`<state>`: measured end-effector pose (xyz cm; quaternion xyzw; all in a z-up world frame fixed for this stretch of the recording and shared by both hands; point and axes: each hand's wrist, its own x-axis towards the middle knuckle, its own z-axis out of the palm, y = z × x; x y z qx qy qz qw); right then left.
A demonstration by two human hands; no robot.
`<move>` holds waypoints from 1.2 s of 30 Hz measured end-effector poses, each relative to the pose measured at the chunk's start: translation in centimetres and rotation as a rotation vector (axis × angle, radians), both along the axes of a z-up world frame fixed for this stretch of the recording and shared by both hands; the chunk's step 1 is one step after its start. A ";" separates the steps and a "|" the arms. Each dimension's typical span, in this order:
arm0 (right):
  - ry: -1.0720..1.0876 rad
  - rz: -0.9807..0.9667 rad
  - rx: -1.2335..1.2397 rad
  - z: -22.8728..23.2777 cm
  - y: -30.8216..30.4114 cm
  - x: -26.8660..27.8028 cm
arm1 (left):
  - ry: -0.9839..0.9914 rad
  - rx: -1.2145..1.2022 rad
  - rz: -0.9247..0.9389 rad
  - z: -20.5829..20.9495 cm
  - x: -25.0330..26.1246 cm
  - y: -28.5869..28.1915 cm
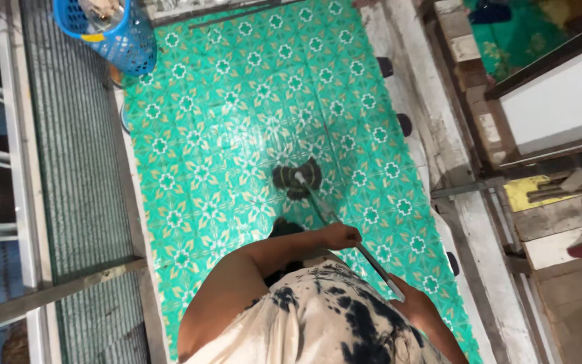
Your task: The person mops a green patterned tiled floor using a spin mop. They move the mop back and forth across the surface, covering the area in front of them. A blue basket is visible in the background.
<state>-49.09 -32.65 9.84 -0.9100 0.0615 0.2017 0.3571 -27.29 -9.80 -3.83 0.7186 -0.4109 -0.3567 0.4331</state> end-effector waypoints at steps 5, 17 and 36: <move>0.338 -0.167 -0.315 5.3 3.7 1.0 | -0.135 -0.028 -0.194 0.9 -1.4 -1.4; 0.162 0.023 -0.359 0.2 8.4 18.5 | -0.209 0.046 0.058 0.0 6.4 3.2; -0.335 0.247 0.007 -4.7 20.3 63.0 | -0.537 0.281 0.468 1.5 48.2 15.9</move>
